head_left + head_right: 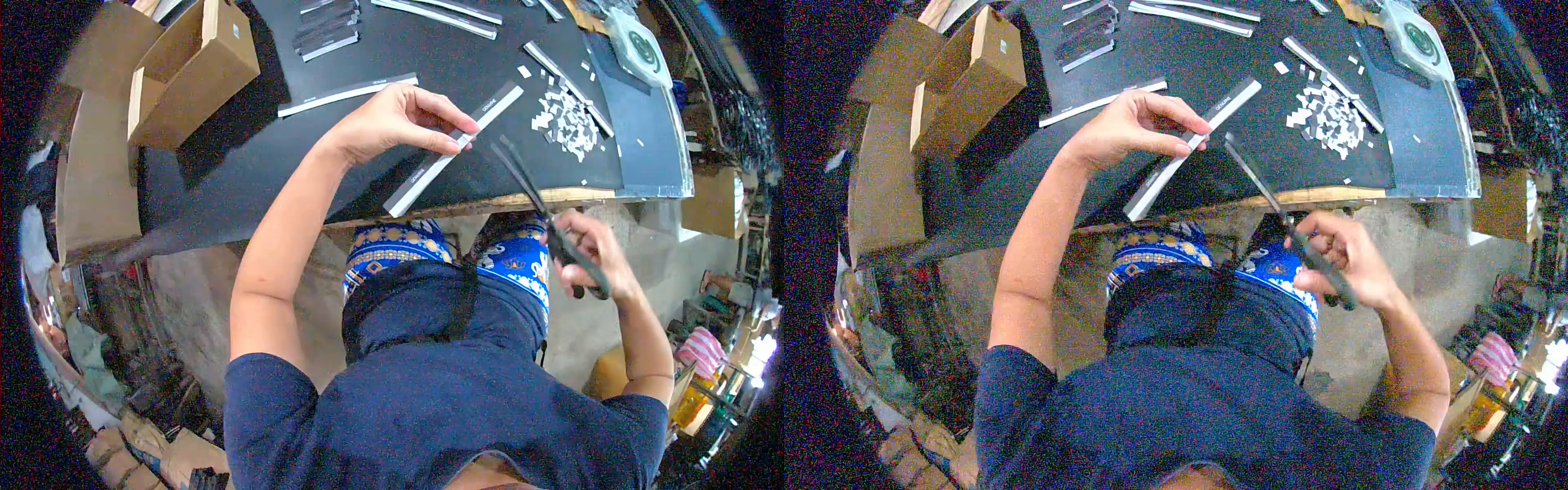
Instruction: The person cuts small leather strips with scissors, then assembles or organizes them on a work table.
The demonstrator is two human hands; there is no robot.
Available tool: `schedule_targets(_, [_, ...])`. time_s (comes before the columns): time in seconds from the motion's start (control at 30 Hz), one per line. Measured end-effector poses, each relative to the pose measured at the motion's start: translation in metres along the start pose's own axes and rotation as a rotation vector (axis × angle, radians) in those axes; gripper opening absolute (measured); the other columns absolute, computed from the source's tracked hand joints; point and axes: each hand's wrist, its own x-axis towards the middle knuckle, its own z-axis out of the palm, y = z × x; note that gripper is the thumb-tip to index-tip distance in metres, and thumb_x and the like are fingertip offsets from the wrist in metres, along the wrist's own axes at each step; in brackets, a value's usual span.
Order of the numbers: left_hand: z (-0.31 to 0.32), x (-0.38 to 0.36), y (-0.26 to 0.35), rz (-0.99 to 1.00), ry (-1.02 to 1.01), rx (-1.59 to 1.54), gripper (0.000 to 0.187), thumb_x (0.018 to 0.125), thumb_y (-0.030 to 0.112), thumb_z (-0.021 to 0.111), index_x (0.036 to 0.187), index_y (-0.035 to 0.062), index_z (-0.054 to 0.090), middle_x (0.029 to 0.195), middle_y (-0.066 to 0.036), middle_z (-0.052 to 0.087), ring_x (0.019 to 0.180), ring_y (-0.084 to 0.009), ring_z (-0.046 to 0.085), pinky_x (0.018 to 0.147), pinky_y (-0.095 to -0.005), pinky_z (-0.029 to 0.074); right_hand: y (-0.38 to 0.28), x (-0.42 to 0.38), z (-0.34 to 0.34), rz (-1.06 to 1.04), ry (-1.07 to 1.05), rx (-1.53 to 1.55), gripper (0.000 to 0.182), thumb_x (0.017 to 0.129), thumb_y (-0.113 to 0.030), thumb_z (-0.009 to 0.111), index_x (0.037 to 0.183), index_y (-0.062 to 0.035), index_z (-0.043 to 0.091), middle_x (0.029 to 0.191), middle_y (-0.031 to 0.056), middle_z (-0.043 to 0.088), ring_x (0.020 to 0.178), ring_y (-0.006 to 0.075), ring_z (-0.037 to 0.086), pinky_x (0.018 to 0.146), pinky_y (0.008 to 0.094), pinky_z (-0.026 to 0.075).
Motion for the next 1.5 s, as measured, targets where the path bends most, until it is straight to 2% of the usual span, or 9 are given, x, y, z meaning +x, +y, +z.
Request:
schedule_targets(0.13, [0.004, -0.001, 0.002, -0.002, -0.004, -0.042, 0.032, 0.071, 0.005, 0.077, 0.103, 0.0018, 0.07, 0.093, -0.006, 0.07, 0.086, -0.0105, 0.063, 0.08, -0.022, 0.049, 0.01, 0.001, 0.008, 0.098, -0.04, 0.008, 0.045, 0.07, -0.017, 0.081, 0.101, -0.0026, 0.053, 0.067, -0.0023, 0.057, 0.05, 0.0035, 0.052, 0.041, 0.019, 0.039])
schedule_targets(0.43, [0.011, -0.001, 0.006, -0.023, -0.041, -0.027, 0.03, 0.072, 0.005, 0.076, 0.102, 0.0025, 0.07, 0.093, -0.006, 0.069, 0.084, -0.0103, 0.063, 0.081, -0.0227, 0.049, 0.0, 0.02, 0.014, 0.005, -0.049, 0.044, 0.044, 0.071, -0.016, 0.08, 0.104, -0.0028, 0.053, 0.071, -0.0012, 0.059, 0.053, 0.0032, 0.053, 0.042, 0.0187, 0.039])
schedule_targets(0.5, [0.013, -0.001, 0.007, -0.073, -0.064, -0.071, 0.031, 0.07, 0.005, 0.076, 0.1, 0.0022, 0.07, 0.1, -0.006, 0.068, 0.095, -0.0132, 0.062, 0.088, -0.0256, 0.046, -0.005, 0.021, 0.016, 0.025, -0.04, 0.061, 0.045, 0.071, -0.016, 0.081, 0.104, -0.0029, 0.053, 0.072, -0.0012, 0.059, 0.053, 0.0031, 0.053, 0.043, 0.0186, 0.039])
schedule_targets(0.53, [0.014, 0.0, 0.006, -0.074, -0.065, -0.071, 0.031, 0.07, 0.005, 0.076, 0.1, 0.0022, 0.07, 0.1, -0.006, 0.068, 0.095, -0.0132, 0.062, 0.088, -0.0256, 0.046, -0.004, 0.022, 0.015, 0.034, -0.051, 0.091, 0.045, 0.071, -0.016, 0.081, 0.105, -0.0029, 0.053, 0.072, -0.001, 0.059, 0.052, 0.0032, 0.052, 0.043, 0.0187, 0.038])
schedule_targets(0.6, [0.016, 0.001, 0.003, -0.018, -0.066, -0.066, 0.03, 0.073, 0.006, 0.076, 0.102, 0.0033, 0.07, 0.09, -0.005, 0.069, 0.081, -0.0082, 0.062, 0.077, -0.0212, 0.049, -0.003, 0.024, 0.015, 0.044, -0.061, 0.121, 0.045, 0.072, -0.016, 0.08, 0.105, -0.0029, 0.053, 0.072, -0.0009, 0.06, 0.052, 0.0034, 0.052, 0.043, 0.0187, 0.038])
schedule_targets(0.77, [0.017, 0.003, 0.006, -0.046, -0.083, -0.06, 0.03, 0.073, 0.006, 0.076, 0.102, 0.0033, 0.07, 0.09, -0.005, 0.07, 0.08, -0.0079, 0.062, 0.077, -0.0208, 0.049, -0.001, 0.025, 0.015, 0.015, -0.044, 0.104, 0.042, 0.074, -0.017, 0.079, 0.105, -0.0032, 0.054, 0.07, -0.0005, 0.06, 0.046, 0.0044, 0.051, 0.04, 0.0188, 0.037])
schedule_targets(1.5, [0.021, 0.005, 0.012, 0.004, -0.102, 0.003, 0.029, 0.073, 0.006, 0.076, 0.102, 0.0026, 0.07, 0.091, -0.005, 0.07, 0.075, -0.0072, 0.063, 0.071, -0.0205, 0.051, -0.003, 0.024, 0.016, 0.026, -0.015, 0.096, 0.043, 0.072, -0.013, 0.08, 0.104, -0.0014, 0.055, 0.067, 0.0008, 0.061, 0.046, 0.0052, 0.052, 0.039, 0.0193, 0.037])
